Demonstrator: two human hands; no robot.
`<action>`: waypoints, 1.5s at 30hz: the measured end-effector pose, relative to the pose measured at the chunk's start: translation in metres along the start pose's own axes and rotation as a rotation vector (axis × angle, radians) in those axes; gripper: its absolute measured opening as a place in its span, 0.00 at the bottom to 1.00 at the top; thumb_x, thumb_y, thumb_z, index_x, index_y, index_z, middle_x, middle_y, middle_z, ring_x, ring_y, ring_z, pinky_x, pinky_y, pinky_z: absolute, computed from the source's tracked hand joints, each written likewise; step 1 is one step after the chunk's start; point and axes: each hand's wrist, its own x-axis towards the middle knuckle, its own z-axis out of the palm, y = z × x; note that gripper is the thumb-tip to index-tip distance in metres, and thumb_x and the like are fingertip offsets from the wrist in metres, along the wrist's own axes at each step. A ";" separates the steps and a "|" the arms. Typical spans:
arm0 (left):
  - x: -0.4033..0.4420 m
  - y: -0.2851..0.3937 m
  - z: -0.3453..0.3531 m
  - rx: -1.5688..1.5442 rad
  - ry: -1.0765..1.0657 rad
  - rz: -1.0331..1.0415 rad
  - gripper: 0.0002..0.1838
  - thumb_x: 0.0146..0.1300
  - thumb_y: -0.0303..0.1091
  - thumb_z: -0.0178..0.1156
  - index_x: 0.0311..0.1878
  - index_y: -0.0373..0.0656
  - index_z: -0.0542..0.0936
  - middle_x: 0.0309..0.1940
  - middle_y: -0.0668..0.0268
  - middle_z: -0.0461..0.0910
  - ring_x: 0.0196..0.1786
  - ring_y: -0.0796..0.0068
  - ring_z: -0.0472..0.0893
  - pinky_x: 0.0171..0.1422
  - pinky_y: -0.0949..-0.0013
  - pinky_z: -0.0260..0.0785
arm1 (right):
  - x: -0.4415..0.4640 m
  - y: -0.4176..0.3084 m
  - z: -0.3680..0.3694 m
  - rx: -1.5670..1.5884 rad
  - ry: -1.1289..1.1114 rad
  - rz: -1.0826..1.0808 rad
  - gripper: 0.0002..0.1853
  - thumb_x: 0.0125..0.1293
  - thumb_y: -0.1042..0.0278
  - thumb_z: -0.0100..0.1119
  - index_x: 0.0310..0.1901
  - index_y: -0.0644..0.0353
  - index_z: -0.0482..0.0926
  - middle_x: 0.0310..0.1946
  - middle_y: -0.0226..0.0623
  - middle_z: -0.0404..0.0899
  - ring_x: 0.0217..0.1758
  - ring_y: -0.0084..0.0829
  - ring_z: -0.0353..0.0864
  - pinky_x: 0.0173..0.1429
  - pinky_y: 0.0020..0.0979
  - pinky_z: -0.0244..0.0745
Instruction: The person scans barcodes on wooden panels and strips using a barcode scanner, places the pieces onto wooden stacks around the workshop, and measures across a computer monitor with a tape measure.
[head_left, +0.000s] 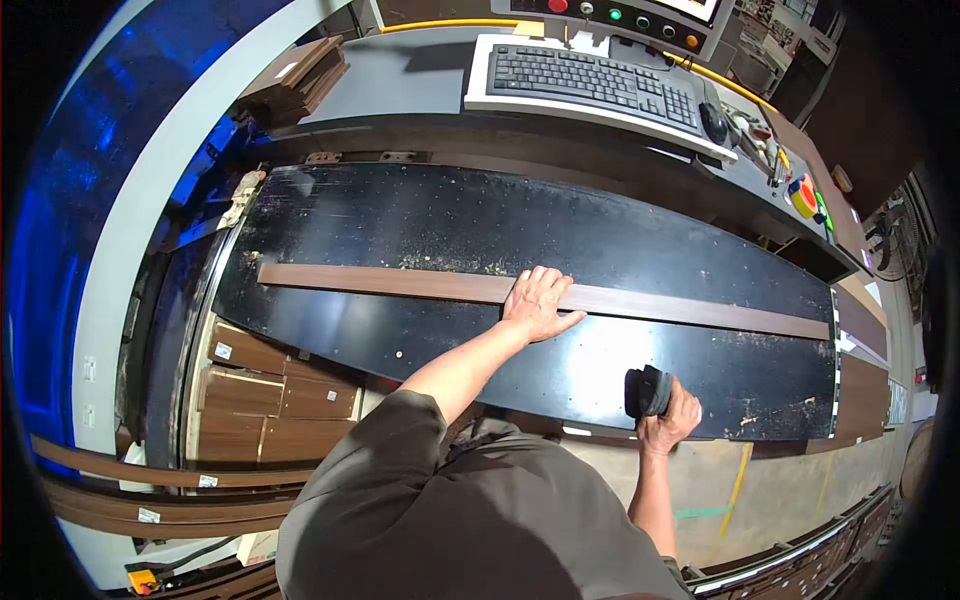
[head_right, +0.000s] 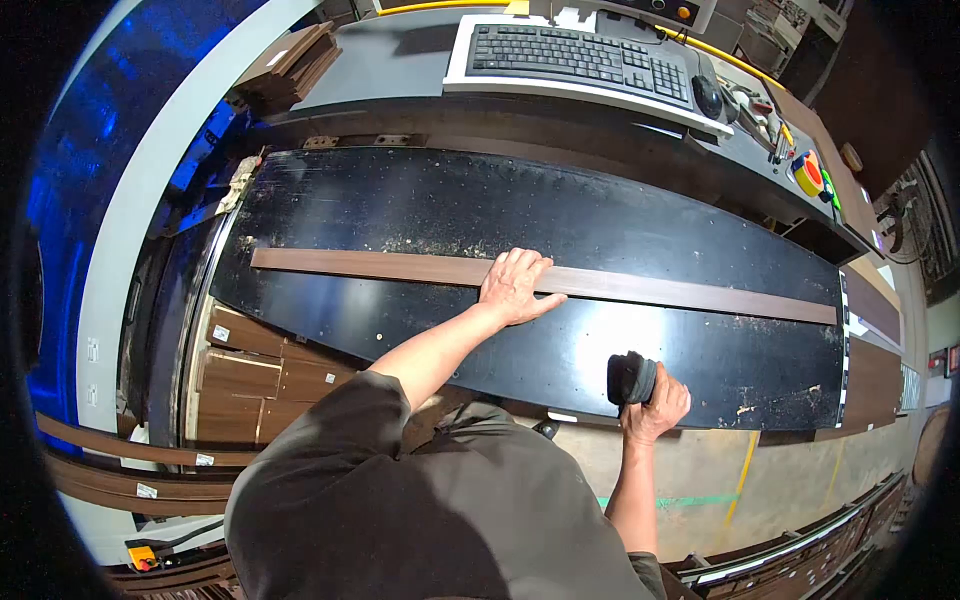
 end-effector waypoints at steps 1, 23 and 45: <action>0.000 0.000 0.000 -0.001 -0.001 -0.001 0.36 0.62 0.62 0.68 0.62 0.43 0.82 0.56 0.61 0.77 0.63 0.61 0.73 0.72 0.57 0.64 | -0.001 0.001 0.001 -0.001 -0.001 0.001 0.25 0.66 0.47 0.66 0.56 0.55 0.85 0.42 0.36 0.84 0.48 0.41 0.82 0.62 0.47 0.69; 0.000 0.000 -0.002 0.011 -0.013 -0.001 0.36 0.63 0.63 0.67 0.64 0.42 0.81 0.57 0.62 0.76 0.65 0.63 0.72 0.73 0.58 0.63 | 0.004 -0.004 -0.004 -0.004 -0.009 -0.016 0.23 0.66 0.50 0.68 0.56 0.56 0.84 0.43 0.36 0.85 0.48 0.41 0.82 0.60 0.46 0.69; 0.002 0.009 0.012 0.123 0.141 0.106 0.33 0.60 0.58 0.73 0.58 0.42 0.84 0.55 0.57 0.82 0.60 0.53 0.78 0.65 0.50 0.70 | 0.000 -0.002 -0.023 0.068 -0.024 0.141 0.30 0.43 0.76 0.64 0.55 0.51 0.85 0.39 0.32 0.82 0.49 0.40 0.81 0.62 0.45 0.72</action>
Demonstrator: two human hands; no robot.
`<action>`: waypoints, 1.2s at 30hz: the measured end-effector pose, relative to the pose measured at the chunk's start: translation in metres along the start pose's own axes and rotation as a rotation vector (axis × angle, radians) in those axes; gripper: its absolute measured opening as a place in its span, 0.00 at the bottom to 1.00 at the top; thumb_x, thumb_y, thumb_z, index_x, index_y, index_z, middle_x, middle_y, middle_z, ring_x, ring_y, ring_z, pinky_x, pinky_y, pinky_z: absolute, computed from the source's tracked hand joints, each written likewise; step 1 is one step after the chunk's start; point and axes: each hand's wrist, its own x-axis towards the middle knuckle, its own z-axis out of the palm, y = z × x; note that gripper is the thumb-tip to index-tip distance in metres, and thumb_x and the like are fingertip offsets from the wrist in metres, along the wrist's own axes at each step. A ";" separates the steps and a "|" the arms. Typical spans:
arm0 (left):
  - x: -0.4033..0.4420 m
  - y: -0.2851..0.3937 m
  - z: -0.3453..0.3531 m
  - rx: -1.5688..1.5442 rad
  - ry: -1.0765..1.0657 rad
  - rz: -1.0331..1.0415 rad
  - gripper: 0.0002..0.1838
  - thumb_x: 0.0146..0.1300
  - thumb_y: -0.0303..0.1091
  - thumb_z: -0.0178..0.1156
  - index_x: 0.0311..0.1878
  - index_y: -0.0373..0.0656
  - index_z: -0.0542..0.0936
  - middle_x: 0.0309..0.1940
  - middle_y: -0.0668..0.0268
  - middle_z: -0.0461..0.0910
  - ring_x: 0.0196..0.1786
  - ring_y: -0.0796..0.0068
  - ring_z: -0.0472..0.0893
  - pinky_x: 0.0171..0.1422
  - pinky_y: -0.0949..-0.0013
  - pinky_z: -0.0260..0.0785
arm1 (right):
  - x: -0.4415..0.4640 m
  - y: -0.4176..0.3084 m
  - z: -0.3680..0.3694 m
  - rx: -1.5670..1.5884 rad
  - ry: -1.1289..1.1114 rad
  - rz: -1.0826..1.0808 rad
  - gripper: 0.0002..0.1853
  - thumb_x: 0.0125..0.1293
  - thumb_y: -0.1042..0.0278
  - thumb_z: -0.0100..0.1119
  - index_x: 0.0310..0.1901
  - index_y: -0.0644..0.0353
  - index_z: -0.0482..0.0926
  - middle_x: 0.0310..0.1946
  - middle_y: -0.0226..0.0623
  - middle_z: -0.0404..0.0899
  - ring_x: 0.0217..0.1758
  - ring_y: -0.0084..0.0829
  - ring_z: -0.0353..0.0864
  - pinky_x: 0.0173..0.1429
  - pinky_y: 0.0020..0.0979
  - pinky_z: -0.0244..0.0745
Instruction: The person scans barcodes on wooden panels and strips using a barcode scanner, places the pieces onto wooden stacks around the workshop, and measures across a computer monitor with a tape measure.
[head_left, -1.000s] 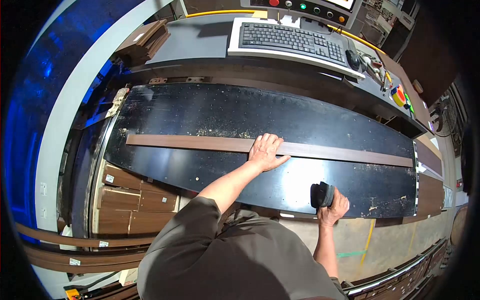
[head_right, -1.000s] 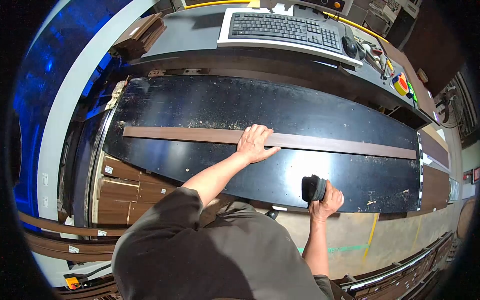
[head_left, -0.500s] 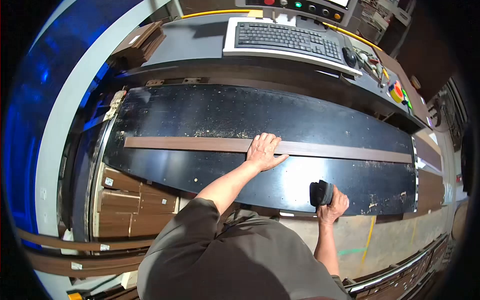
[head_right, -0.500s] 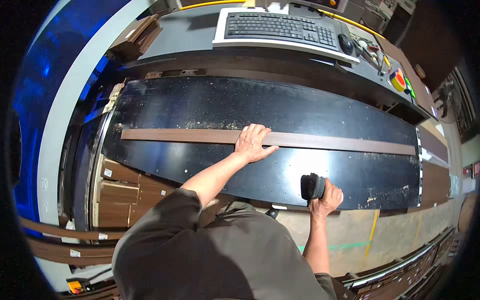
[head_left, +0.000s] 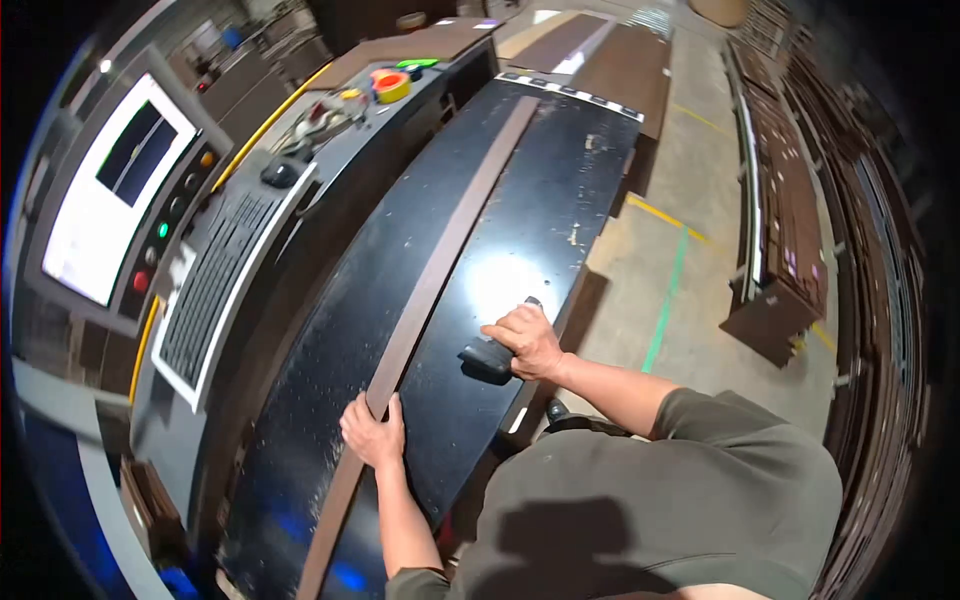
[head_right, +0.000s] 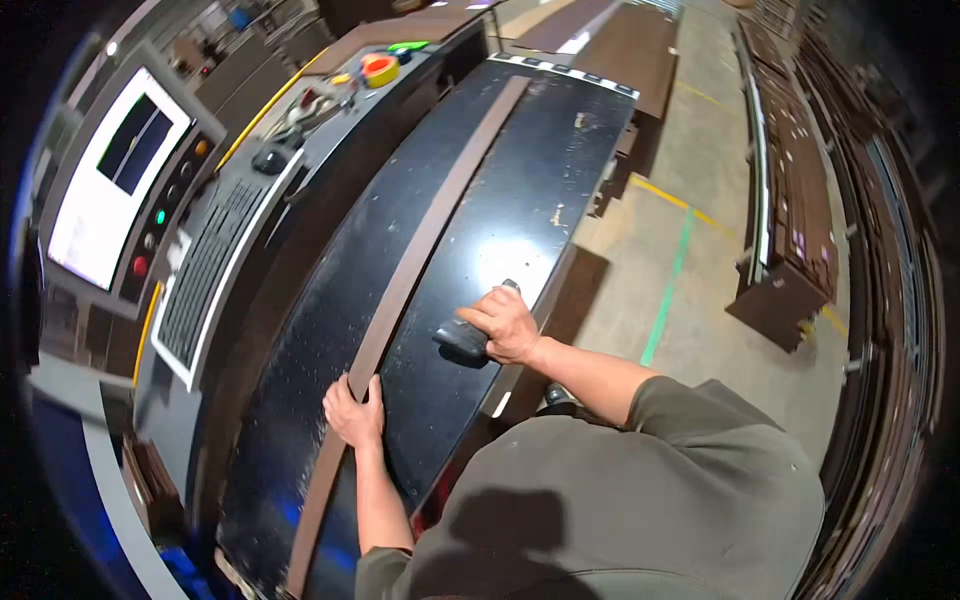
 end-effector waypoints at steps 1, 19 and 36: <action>0.002 0.003 -0.002 0.007 -0.006 0.004 0.32 0.60 0.58 0.73 0.58 0.42 0.84 0.55 0.57 0.82 0.60 0.52 0.78 0.65 0.50 0.70 | 0.000 0.001 0.000 -0.007 0.005 -0.012 0.30 0.43 0.76 0.64 0.55 0.51 0.86 0.39 0.32 0.82 0.49 0.39 0.81 0.64 0.43 0.71; -0.002 0.003 -0.002 0.035 0.003 0.015 0.33 0.60 0.59 0.73 0.58 0.42 0.84 0.53 0.58 0.81 0.58 0.53 0.78 0.63 0.49 0.71 | -0.008 0.005 0.005 0.034 0.028 -0.002 0.33 0.43 0.79 0.66 0.57 0.53 0.85 0.42 0.30 0.83 0.50 0.35 0.81 0.69 0.42 0.69; -0.001 0.004 -0.002 0.031 -0.005 0.001 0.33 0.59 0.58 0.74 0.59 0.43 0.83 0.54 0.59 0.81 0.59 0.54 0.78 0.63 0.50 0.71 | -0.007 0.005 0.007 0.019 0.023 0.000 0.32 0.44 0.79 0.65 0.57 0.52 0.85 0.42 0.31 0.83 0.50 0.36 0.82 0.68 0.42 0.69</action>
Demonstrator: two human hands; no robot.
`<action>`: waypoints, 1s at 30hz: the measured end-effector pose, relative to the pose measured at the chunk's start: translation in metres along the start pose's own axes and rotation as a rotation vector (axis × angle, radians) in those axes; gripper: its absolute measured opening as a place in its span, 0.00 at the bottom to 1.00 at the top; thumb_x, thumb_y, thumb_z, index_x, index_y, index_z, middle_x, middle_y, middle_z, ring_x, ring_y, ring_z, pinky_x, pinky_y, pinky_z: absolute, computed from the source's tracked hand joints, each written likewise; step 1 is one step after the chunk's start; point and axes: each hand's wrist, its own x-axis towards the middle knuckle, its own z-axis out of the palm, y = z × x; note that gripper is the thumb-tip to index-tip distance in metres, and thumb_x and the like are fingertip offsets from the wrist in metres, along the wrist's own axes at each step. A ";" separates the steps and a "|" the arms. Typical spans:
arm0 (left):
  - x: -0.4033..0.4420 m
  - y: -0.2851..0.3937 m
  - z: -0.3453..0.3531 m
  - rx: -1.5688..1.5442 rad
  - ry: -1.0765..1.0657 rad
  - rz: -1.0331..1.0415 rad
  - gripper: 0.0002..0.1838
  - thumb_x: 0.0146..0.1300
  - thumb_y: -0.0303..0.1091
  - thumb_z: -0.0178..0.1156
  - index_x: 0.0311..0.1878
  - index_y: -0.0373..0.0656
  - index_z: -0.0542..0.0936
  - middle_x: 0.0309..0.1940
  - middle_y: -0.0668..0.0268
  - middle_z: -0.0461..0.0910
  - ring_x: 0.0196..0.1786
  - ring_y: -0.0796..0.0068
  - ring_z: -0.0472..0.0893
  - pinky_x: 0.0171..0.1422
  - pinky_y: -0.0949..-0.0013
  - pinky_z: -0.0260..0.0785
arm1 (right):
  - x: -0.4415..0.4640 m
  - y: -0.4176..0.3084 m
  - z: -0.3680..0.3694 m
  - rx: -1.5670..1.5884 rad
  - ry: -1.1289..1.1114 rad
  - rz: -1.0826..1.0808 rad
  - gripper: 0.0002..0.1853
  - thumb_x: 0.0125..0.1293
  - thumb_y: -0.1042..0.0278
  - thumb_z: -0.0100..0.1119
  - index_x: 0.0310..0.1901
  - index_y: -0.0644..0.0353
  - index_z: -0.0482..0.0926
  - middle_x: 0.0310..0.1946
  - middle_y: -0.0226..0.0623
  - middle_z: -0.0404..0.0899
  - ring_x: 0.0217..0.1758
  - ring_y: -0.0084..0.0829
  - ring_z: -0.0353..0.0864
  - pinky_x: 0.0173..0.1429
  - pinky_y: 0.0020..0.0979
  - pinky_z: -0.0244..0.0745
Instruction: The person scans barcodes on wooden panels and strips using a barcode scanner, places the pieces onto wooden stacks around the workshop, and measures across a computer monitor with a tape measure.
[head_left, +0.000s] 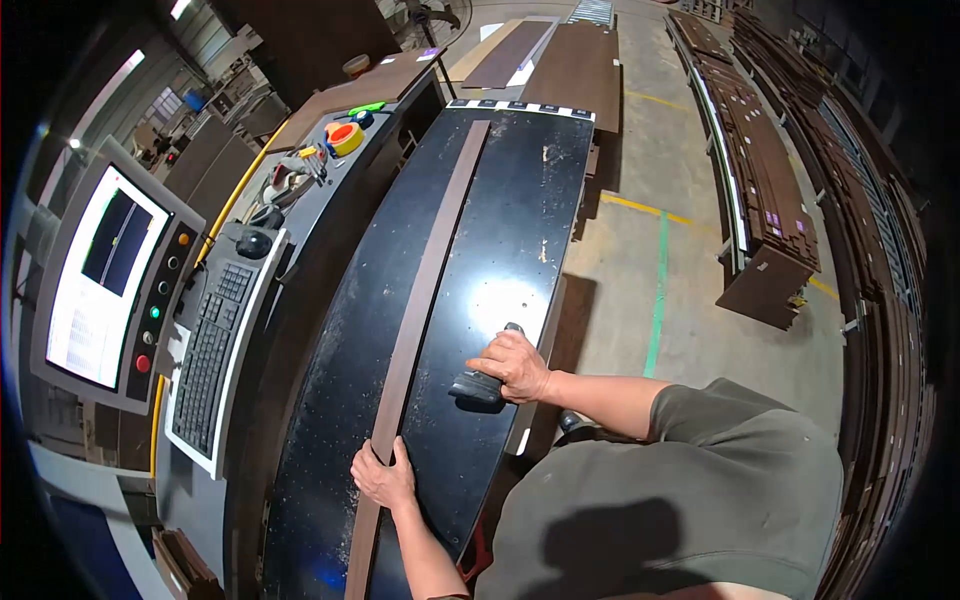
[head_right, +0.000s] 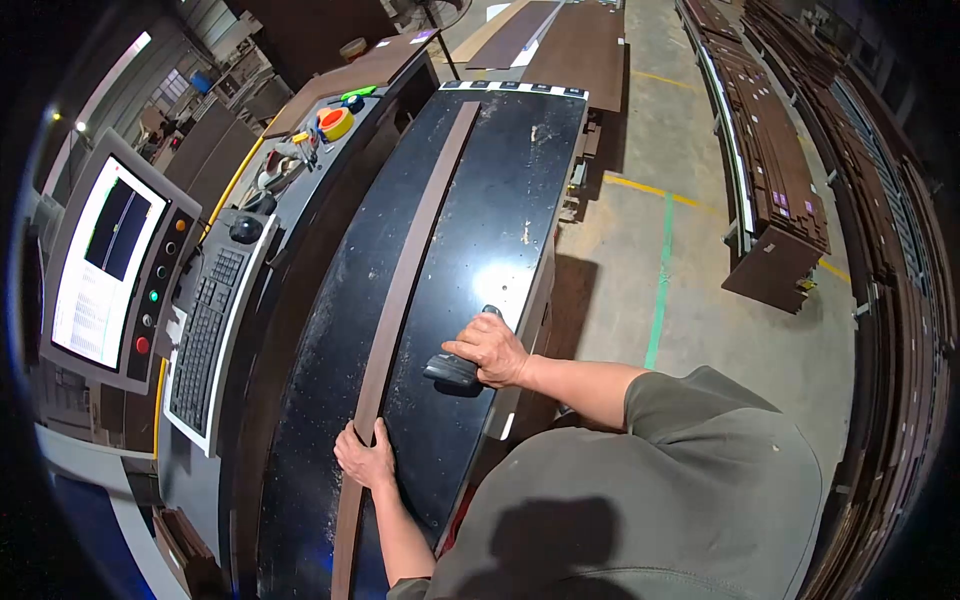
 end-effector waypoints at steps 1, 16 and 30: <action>0.000 0.001 -0.001 0.007 -0.010 -0.016 0.33 0.59 0.59 0.74 0.59 0.43 0.83 0.55 0.60 0.81 0.60 0.54 0.78 0.65 0.50 0.70 | 0.000 0.000 0.000 -0.005 0.002 -0.003 0.32 0.43 0.79 0.65 0.57 0.52 0.85 0.42 0.31 0.83 0.50 0.37 0.81 0.68 0.42 0.69; 0.004 -0.004 0.003 -0.074 0.062 0.048 0.32 0.57 0.56 0.75 0.56 0.43 0.85 0.53 0.55 0.85 0.58 0.50 0.81 0.64 0.48 0.72 | 0.007 -0.001 -0.008 0.019 -0.028 -0.022 0.30 0.40 0.77 0.65 0.53 0.52 0.86 0.38 0.31 0.83 0.46 0.38 0.83 0.58 0.43 0.70; 0.001 -0.015 -0.006 -0.144 -0.151 -0.123 0.38 0.62 0.64 0.68 0.64 0.42 0.81 0.58 0.60 0.76 0.65 0.62 0.71 0.73 0.57 0.62 | 0.010 0.000 0.019 -0.054 0.016 -0.181 0.30 0.67 0.40 0.67 0.57 0.59 0.85 0.42 0.39 0.85 0.48 0.43 0.84 0.59 0.46 0.71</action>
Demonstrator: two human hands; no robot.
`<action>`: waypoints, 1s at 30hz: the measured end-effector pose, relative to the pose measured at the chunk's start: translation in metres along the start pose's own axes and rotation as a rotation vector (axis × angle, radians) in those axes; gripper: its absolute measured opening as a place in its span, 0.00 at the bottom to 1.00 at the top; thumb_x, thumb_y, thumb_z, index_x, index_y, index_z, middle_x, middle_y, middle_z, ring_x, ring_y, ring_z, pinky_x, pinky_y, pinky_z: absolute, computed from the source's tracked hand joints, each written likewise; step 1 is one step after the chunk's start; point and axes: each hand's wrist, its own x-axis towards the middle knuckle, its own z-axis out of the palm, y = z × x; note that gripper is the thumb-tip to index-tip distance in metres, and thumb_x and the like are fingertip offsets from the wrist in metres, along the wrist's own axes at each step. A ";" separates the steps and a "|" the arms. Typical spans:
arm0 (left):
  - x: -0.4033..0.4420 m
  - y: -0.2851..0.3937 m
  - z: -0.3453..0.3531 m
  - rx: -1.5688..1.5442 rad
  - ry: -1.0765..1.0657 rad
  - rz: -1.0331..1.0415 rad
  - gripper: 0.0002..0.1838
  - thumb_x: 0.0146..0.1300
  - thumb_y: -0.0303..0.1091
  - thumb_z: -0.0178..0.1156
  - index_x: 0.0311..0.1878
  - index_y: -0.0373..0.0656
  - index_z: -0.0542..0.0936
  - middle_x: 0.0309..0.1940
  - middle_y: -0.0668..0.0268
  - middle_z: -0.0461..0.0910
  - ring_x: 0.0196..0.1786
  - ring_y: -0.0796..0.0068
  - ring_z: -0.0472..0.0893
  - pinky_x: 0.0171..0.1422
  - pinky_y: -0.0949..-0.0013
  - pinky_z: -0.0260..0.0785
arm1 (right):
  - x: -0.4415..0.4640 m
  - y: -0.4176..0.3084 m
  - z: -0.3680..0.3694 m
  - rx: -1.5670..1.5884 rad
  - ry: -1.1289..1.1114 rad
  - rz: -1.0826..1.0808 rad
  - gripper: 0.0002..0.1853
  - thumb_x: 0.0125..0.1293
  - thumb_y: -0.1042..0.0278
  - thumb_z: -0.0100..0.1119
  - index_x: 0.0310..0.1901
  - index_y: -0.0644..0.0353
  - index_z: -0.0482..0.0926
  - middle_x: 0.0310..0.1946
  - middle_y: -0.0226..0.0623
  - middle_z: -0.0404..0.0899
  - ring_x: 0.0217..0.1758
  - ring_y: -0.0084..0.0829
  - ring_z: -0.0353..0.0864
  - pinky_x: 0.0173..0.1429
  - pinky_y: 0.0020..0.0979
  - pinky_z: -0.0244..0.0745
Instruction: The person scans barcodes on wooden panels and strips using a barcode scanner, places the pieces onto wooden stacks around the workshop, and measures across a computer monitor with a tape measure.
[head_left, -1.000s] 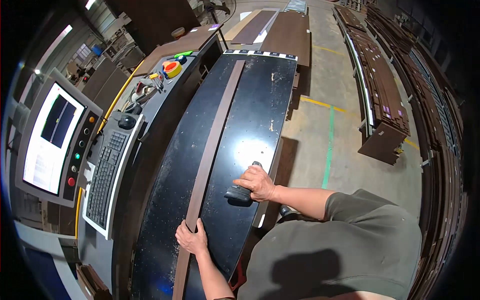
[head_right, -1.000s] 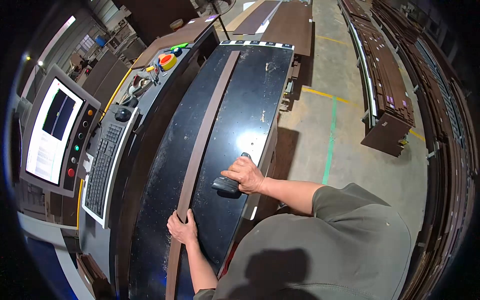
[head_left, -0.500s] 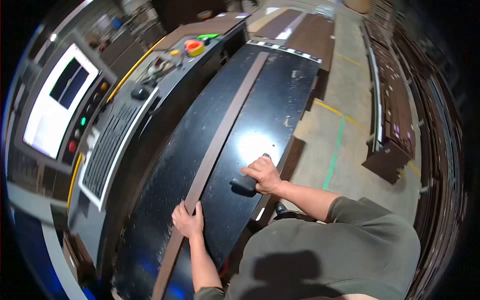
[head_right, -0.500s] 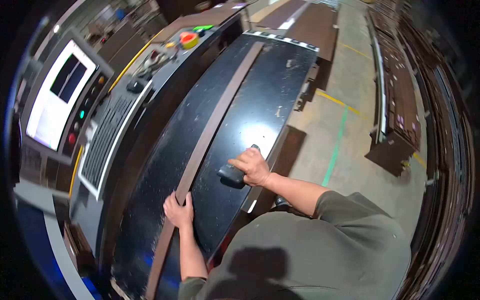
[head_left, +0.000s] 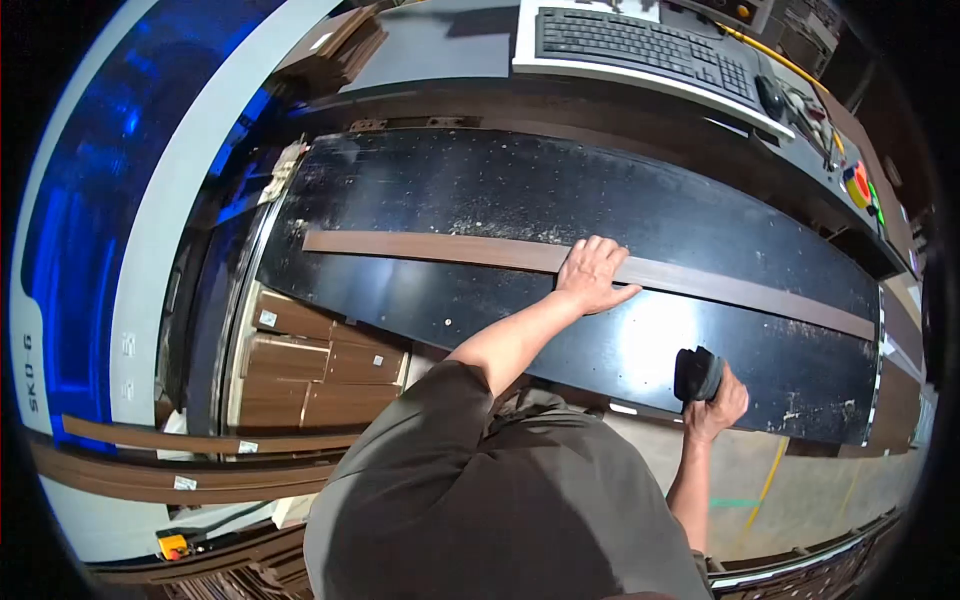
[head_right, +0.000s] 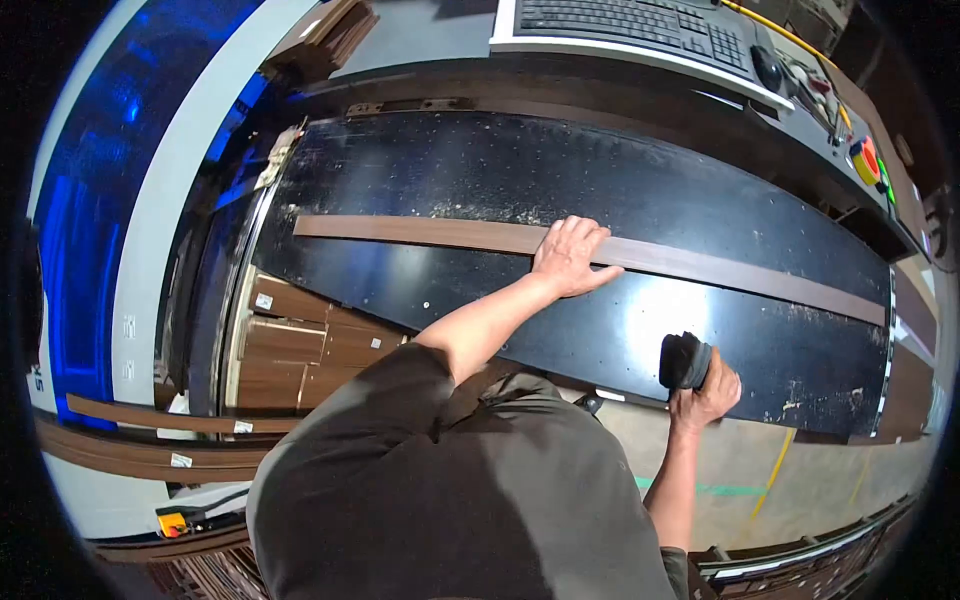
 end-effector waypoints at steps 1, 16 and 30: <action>0.000 -0.001 0.001 0.004 0.005 0.011 0.38 0.63 0.64 0.67 0.64 0.42 0.81 0.57 0.61 0.76 0.64 0.63 0.71 0.72 0.58 0.62 | 0.000 0.000 0.000 0.000 -0.010 0.000 0.30 0.67 0.41 0.67 0.57 0.59 0.85 0.43 0.39 0.85 0.48 0.43 0.84 0.59 0.46 0.71; -0.001 -0.001 0.000 -0.004 -0.021 -0.002 0.37 0.63 0.64 0.67 0.64 0.42 0.81 0.58 0.61 0.76 0.64 0.62 0.72 0.72 0.57 0.64 | -0.006 0.005 0.002 -0.059 -0.037 -0.008 0.32 0.68 0.37 0.64 0.59 0.59 0.83 0.46 0.37 0.85 0.51 0.43 0.83 0.61 0.46 0.70; 0.013 -0.045 -0.022 -0.039 -0.075 -0.004 0.37 0.57 0.65 0.74 0.60 0.47 0.85 0.57 0.64 0.79 0.65 0.61 0.74 0.74 0.56 0.64 | -0.004 0.003 0.001 -0.049 -0.037 0.015 0.29 0.67 0.41 0.66 0.57 0.59 0.84 0.44 0.37 0.84 0.49 0.42 0.82 0.61 0.46 0.70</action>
